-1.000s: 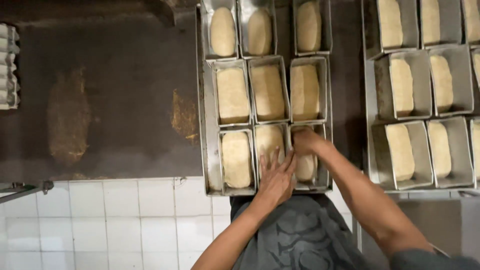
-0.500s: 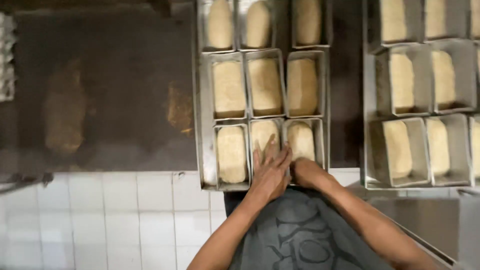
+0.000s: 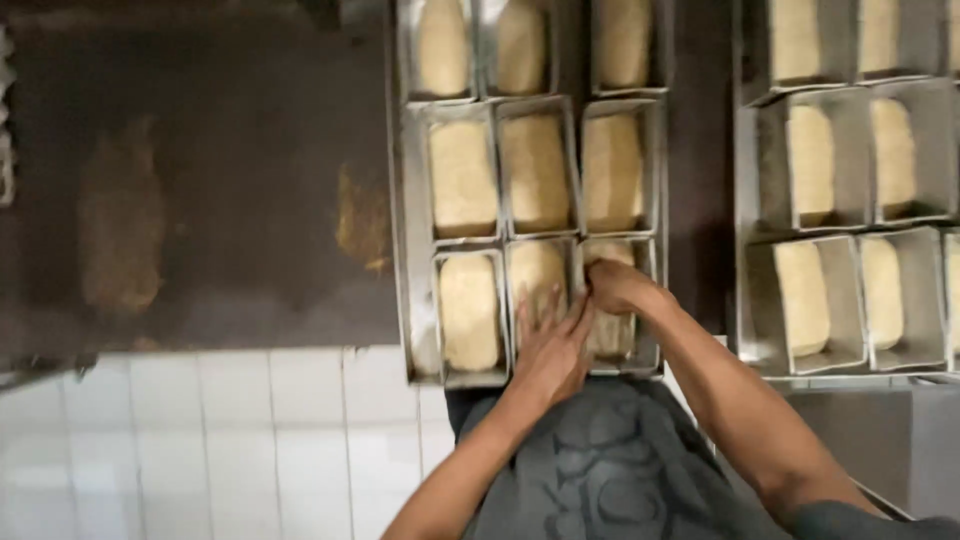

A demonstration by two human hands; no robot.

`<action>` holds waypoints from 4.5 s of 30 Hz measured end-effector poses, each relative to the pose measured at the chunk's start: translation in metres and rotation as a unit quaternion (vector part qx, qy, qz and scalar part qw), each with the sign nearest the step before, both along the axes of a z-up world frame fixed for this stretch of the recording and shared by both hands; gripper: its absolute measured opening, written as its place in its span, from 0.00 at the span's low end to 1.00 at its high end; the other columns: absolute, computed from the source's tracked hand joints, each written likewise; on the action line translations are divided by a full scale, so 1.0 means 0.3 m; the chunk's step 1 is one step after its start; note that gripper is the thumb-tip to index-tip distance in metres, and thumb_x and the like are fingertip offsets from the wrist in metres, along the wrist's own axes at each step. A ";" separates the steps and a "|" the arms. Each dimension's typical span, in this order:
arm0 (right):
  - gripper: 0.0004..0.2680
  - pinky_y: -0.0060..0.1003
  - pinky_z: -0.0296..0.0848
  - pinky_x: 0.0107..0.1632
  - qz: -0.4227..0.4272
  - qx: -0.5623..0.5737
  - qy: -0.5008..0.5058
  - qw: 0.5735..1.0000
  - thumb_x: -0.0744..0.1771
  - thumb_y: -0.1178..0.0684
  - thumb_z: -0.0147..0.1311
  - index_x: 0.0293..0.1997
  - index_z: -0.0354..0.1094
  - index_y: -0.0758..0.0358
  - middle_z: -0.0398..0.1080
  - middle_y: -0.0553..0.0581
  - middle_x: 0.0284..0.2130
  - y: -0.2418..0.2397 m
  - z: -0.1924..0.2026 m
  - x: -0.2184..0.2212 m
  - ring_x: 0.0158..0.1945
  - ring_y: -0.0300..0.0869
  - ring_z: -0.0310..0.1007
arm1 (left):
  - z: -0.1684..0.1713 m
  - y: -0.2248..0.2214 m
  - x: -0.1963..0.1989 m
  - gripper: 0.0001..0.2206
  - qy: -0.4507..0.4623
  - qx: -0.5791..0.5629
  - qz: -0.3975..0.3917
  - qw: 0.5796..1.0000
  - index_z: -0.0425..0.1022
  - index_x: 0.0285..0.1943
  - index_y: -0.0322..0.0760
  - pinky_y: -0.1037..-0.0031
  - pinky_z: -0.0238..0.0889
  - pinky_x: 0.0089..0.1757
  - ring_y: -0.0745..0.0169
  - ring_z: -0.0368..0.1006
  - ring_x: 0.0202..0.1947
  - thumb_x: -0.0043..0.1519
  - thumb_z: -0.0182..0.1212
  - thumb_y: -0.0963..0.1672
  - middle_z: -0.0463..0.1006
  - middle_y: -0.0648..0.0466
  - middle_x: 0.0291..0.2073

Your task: Arranging pieces of bread dough into metal baking tins on a tray.

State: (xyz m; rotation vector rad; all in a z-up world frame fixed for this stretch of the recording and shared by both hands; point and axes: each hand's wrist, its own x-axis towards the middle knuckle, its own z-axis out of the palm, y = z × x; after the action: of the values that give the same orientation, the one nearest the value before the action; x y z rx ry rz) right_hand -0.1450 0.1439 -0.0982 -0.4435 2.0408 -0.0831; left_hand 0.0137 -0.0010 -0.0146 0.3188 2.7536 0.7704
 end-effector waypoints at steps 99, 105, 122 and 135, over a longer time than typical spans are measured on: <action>0.11 0.54 0.74 0.49 0.150 -0.075 0.081 0.983 0.66 0.49 0.50 0.42 0.79 0.62 0.75 0.68 0.44 0.205 -0.520 -0.088 0.46 0.61 0.77 | 0.033 0.013 0.000 0.38 -0.075 0.038 0.034 0.996 0.52 0.78 0.36 0.25 0.30 0.63 0.34 0.43 0.76 0.56 0.64 0.44 0.53 0.48 0.76; 0.11 0.53 0.75 0.43 0.014 -0.180 0.008 0.983 0.66 0.49 0.50 0.38 0.76 0.67 0.77 0.70 0.35 0.058 0.078 -0.060 0.39 0.59 0.78 | -0.026 0.017 -0.019 0.39 -0.041 0.035 0.049 0.997 0.52 0.79 0.37 0.26 0.30 0.60 0.33 0.43 0.74 0.55 0.63 0.43 0.52 0.47 0.76; 0.11 0.51 0.76 0.53 0.288 0.023 0.032 0.957 0.64 0.56 0.52 0.48 0.78 0.61 0.77 0.65 0.47 -0.027 0.138 -0.124 0.52 0.58 0.77 | 0.021 0.020 -0.029 0.40 -0.048 0.033 0.046 0.997 0.50 0.79 0.36 0.25 0.29 0.62 0.33 0.43 0.76 0.55 0.64 0.43 0.50 0.47 0.78; 0.10 0.51 0.76 0.51 0.238 -0.039 0.009 0.970 0.66 0.52 0.50 0.44 0.78 0.63 0.78 0.66 0.42 0.136 -0.064 0.120 0.47 0.59 0.79 | 0.033 0.016 -0.043 0.39 -0.036 0.037 0.036 0.998 0.53 0.78 0.35 0.24 0.32 0.62 0.33 0.45 0.76 0.56 0.65 0.44 0.54 0.46 0.76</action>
State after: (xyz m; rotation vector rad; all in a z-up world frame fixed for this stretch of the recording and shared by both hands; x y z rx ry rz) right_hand -0.1090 0.1847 -0.1174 -0.9736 1.9008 0.1348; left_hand 0.0009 0.0039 -0.0046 0.2040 2.6857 0.8851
